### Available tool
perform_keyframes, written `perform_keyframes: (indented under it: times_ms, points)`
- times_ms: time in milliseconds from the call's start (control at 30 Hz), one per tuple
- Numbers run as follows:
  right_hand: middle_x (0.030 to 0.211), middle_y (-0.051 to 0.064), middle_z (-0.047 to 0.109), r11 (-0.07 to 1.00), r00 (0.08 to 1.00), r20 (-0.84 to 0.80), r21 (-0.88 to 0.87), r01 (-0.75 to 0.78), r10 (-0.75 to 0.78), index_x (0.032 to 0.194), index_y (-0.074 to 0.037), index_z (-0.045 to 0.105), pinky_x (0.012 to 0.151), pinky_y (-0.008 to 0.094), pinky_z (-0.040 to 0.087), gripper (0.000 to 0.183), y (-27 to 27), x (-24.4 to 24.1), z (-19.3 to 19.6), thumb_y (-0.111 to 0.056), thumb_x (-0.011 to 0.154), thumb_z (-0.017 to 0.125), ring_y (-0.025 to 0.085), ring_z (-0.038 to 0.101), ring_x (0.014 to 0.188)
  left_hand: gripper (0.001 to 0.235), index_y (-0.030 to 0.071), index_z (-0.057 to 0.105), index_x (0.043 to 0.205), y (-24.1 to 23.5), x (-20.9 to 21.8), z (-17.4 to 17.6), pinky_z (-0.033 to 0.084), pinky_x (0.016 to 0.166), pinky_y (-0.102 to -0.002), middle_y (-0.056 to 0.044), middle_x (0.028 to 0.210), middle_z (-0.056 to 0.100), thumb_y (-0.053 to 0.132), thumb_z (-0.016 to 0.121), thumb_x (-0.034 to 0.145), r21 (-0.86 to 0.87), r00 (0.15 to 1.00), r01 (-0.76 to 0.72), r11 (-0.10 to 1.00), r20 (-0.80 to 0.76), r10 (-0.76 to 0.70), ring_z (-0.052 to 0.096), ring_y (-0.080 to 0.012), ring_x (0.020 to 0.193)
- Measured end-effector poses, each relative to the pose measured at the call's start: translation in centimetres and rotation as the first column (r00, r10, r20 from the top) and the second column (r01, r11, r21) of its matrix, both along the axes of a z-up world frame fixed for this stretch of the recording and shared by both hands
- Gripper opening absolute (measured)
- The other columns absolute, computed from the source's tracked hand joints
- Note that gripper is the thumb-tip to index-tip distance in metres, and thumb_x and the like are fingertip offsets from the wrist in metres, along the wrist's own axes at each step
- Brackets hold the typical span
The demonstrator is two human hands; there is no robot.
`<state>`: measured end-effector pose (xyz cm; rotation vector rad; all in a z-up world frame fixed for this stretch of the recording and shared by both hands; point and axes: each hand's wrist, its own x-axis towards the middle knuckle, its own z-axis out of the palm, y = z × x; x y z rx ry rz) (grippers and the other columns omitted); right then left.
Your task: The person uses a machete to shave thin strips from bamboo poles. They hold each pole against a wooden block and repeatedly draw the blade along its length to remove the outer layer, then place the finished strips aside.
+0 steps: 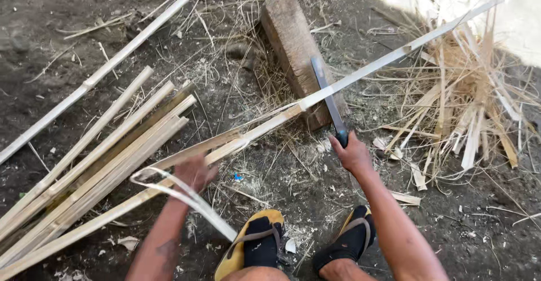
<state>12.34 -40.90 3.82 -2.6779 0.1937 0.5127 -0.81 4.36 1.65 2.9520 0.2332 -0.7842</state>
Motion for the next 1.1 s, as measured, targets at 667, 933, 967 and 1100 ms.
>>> perform_keyframes:
  times_ms: [667,933,967,1100]
  points:
    - [0.083,0.012,0.070,0.953,0.921,-0.244,0.078,-0.294,0.304,0.127,-0.010,0.054,0.069,0.038,0.058,0.056,5.2,-3.8,3.4,-0.056,0.097,0.062,0.024,0.070,0.073,0.032,0.008,0.069,0.092,-1.4,0.6,-6.6,0.055,0.054,-0.037,-0.009,0.071,0.066,0.039,0.066,0.085,-0.160,0.971,-0.154,0.975,0.160,0.180,0.062,-0.0196,0.058]
    - [0.085,0.024,0.070,0.969,0.970,0.101,-0.131,-0.207,0.221,0.103,-0.005,0.058,0.073,0.057,0.052,0.058,-4.9,1.6,2.7,-0.061,0.091,0.064,0.046,0.067,0.083,0.029,0.008,0.070,0.085,4.9,-5.6,-8.5,0.057,0.057,-0.038,-0.010,0.069,0.067,0.036,0.070,0.079,-0.075,0.969,-0.167,0.983,0.170,0.177,0.064,-0.0195,0.058]
    - [0.085,0.025,0.069,0.970,0.970,0.091,-0.113,-0.216,0.226,0.103,-0.004,0.058,0.072,0.057,0.052,0.058,-4.7,1.9,2.6,-0.061,0.092,0.064,0.047,0.066,0.083,0.029,0.008,0.070,0.084,4.5,-4.4,-8.7,0.057,0.057,-0.038,-0.011,0.069,0.067,0.036,0.071,0.078,-0.097,0.964,-0.168,0.981,0.193,0.184,0.064,-0.0195,0.058]
    - [0.085,0.022,0.073,0.991,0.986,-0.105,-0.018,-0.131,0.129,0.105,-0.006,0.057,0.073,0.051,0.057,0.058,0.9,-1.9,1.8,-0.063,0.093,0.058,0.038,0.071,0.079,0.031,0.005,0.065,0.088,-2.2,1.8,-8.5,0.059,0.056,-0.039,-0.011,0.074,0.068,0.036,0.067,0.086,-0.208,0.951,-0.030,0.978,0.297,0.092,0.067,-0.0250,0.061]
